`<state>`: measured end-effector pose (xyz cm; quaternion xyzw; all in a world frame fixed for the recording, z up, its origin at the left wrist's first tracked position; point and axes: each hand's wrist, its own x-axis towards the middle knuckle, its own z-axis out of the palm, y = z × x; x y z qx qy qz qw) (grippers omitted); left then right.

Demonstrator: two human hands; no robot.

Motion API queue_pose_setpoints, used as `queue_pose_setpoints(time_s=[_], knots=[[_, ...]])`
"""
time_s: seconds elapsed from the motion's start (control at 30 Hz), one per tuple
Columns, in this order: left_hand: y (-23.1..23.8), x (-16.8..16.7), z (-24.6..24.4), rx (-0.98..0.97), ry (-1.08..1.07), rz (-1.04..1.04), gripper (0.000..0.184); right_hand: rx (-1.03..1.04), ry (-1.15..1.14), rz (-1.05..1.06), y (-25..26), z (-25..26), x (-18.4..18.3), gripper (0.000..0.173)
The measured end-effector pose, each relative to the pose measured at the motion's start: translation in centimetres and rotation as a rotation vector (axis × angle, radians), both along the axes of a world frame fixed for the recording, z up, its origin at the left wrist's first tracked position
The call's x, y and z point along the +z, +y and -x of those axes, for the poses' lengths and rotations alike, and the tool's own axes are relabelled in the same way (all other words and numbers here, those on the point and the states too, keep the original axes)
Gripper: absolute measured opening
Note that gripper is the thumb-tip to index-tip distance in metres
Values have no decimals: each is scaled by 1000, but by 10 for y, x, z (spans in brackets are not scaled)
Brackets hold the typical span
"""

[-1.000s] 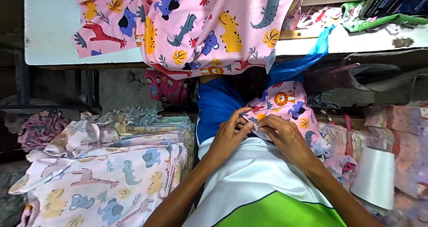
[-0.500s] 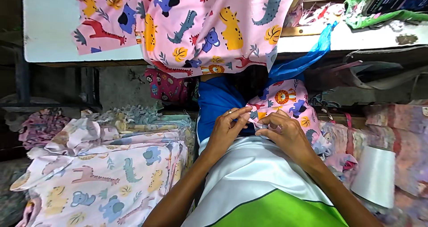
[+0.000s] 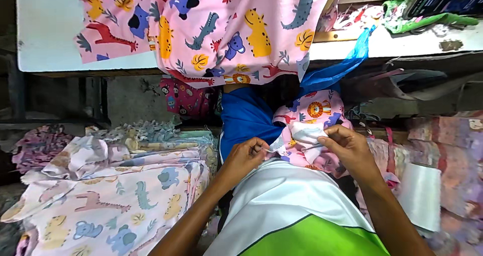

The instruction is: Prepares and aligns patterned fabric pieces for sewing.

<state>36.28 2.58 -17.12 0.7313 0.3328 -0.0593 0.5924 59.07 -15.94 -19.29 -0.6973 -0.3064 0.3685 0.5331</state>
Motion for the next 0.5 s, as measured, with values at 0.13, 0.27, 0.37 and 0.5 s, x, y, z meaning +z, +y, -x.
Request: queue_pose_setpoints(time_s=[0.13, 0.27, 0.37, 0.5], knots=[[-15, -14, -22, 18, -88, -139, 48, 140, 91, -36, 9, 13, 3, 10], [-20, -35, -40, -61, -121, -172, 35, 146, 153, -82, 13, 20, 1, 8], [-16, -37, -39, -253, -84, -96, 17, -92, -22, -30, -2, -7, 0, 11], [-8, -38, -32, -385, -80, -115, 24, -255, -640, 427, -46, -66, -2, 28]])
